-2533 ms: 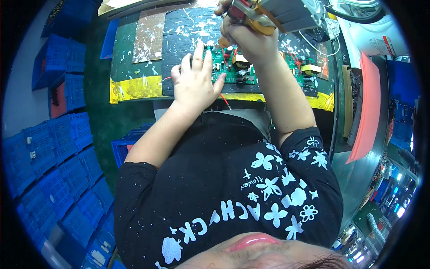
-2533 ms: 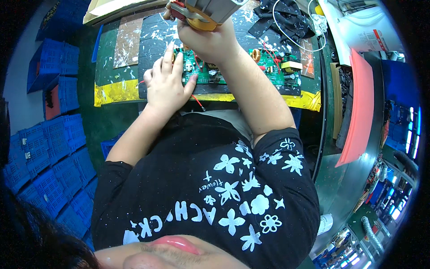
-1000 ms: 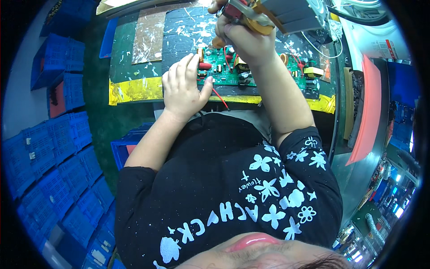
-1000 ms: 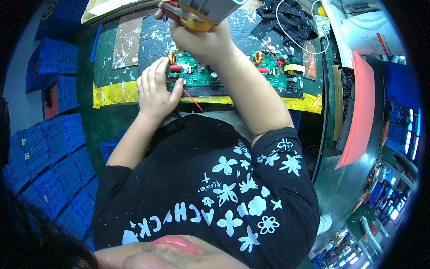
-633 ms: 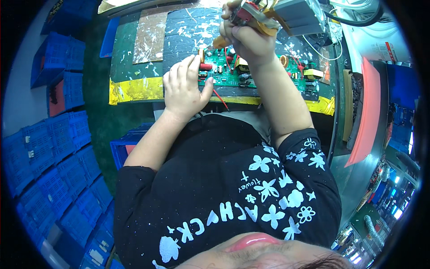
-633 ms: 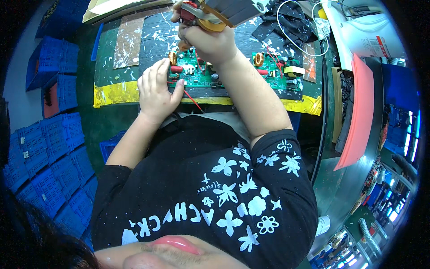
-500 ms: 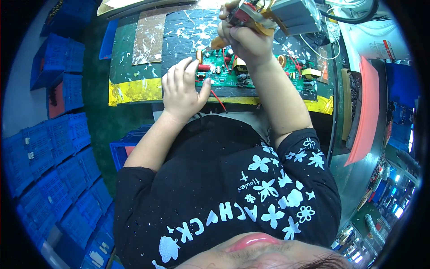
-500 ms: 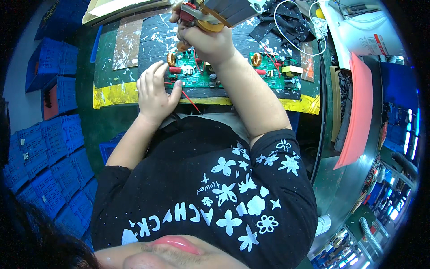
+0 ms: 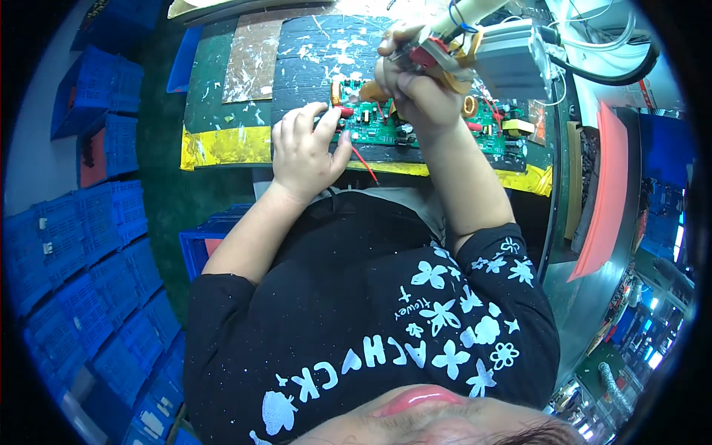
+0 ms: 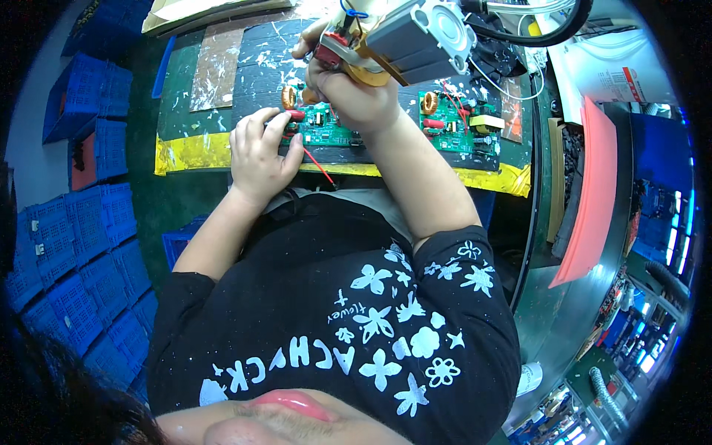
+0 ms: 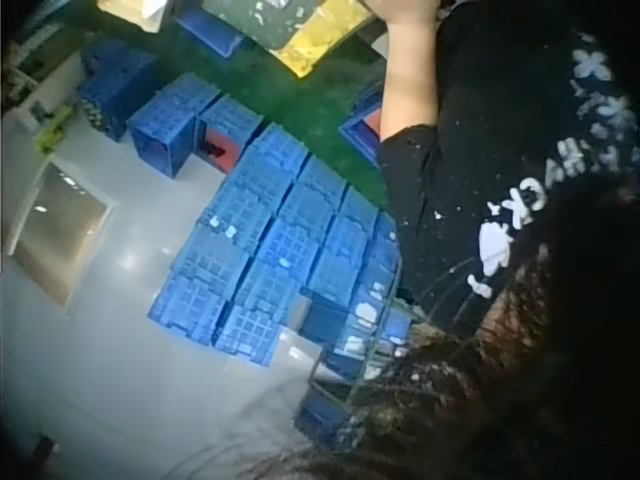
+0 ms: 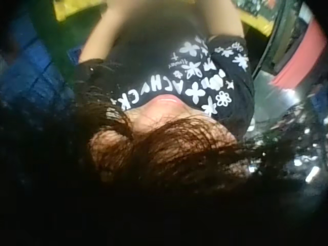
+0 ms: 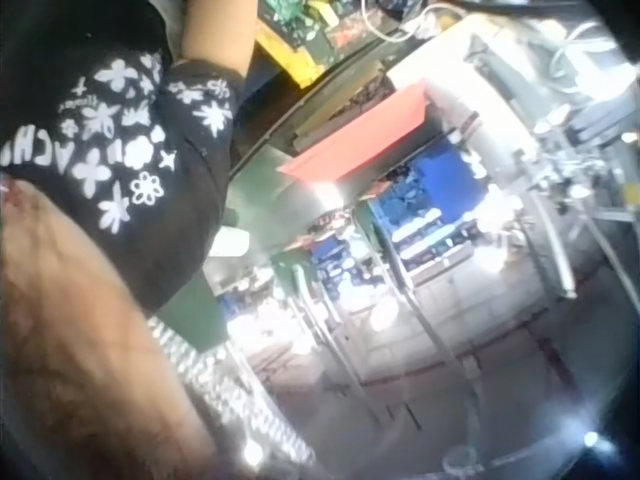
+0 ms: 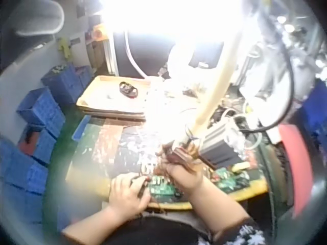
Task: The recorder is assembling components onto circuit boards and using an electric screwdriver at a manufacturing workstation.
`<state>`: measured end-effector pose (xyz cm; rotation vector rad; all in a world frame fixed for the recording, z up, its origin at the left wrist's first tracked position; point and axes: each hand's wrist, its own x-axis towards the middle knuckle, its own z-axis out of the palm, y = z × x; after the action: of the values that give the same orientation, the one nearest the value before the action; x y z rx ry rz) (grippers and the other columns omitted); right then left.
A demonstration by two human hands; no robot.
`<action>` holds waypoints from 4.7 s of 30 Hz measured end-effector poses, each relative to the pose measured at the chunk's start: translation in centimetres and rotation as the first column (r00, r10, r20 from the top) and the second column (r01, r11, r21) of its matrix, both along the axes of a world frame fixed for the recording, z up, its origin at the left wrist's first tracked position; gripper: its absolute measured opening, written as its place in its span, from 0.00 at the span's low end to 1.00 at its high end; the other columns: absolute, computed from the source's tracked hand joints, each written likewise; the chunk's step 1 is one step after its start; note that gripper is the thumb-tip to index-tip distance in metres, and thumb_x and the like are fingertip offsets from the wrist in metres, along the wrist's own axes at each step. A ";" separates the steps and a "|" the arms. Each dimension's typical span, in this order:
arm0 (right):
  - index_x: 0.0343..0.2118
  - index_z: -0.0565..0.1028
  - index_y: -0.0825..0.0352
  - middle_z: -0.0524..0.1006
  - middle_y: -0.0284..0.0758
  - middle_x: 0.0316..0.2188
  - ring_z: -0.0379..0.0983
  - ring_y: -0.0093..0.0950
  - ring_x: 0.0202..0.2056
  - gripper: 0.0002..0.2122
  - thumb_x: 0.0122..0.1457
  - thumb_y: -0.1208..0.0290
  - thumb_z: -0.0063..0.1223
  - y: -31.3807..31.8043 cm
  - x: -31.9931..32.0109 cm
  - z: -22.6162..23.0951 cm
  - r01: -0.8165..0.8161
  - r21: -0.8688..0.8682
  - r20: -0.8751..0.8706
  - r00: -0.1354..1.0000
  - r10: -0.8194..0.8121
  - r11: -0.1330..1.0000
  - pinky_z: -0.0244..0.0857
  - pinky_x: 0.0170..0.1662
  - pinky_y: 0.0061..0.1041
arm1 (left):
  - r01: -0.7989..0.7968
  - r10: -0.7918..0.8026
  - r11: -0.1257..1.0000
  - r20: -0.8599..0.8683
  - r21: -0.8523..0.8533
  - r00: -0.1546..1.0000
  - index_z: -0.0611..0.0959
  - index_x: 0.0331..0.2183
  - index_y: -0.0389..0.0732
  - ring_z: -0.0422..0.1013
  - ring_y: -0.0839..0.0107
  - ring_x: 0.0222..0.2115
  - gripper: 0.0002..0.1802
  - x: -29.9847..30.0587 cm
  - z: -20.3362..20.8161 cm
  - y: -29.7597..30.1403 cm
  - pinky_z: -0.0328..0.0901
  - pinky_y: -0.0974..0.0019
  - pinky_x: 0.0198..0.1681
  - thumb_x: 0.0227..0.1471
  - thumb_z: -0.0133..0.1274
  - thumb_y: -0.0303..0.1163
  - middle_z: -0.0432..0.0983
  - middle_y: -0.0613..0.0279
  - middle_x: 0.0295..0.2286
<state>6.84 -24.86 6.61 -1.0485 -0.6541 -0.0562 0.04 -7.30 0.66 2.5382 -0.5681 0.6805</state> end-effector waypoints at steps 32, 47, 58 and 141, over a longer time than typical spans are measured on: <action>0.44 0.64 0.73 0.70 0.41 0.34 0.66 0.19 0.24 0.18 0.47 0.85 0.41 -1.0 -1.4 0.6 -0.056 0.062 -0.011 0.998 0.057 0.996 0.63 0.27 0.18 | -0.147 0.010 0.943 -0.415 -0.300 0.910 0.77 0.30 0.38 0.68 0.63 0.31 0.11 1.8 1.6 0.0 0.63 0.63 0.36 0.49 0.54 0.36 0.73 0.57 0.26; 0.46 0.64 0.72 0.70 0.42 0.35 0.66 0.18 0.23 0.19 0.47 0.84 0.40 -0.4 -2.1 0.4 -0.078 0.062 0.007 0.997 0.078 0.995 0.63 0.28 0.19 | -0.237 -0.169 0.605 -0.414 -0.760 0.894 0.75 0.29 0.37 0.60 0.85 0.20 0.04 1.1 -0.6 1.1 0.59 0.78 0.24 0.48 0.53 0.23 0.68 0.71 0.21; 0.45 0.63 0.72 0.69 0.42 0.35 0.65 0.19 0.21 0.21 0.44 0.85 0.41 -0.1 -2.6 1.4 -0.043 -0.032 0.013 0.999 0.044 0.999 0.66 0.29 0.20 | -0.227 -0.135 0.657 -0.408 -0.719 0.903 0.76 0.29 0.37 0.63 0.82 0.21 0.05 1.0 -0.3 1.3 0.61 0.77 0.25 0.46 0.54 0.23 0.70 0.67 0.22; 0.48 0.63 0.75 0.66 0.39 0.41 0.71 0.20 0.26 0.19 0.51 0.86 0.46 4.9 -2.7 4.7 0.168 -0.578 0.123 0.985 -0.118 0.799 0.70 0.26 0.19 | -0.124 -0.286 0.495 -0.296 -0.860 0.911 0.70 0.33 0.36 0.65 0.80 0.22 0.04 0.0 -0.9 2.5 0.62 0.75 0.27 0.52 0.42 0.24 0.68 0.64 0.22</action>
<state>4.16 -19.99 11.28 -1.7081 -0.6805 -0.0270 0.04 -4.82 -0.25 1.5596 -0.1062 0.2466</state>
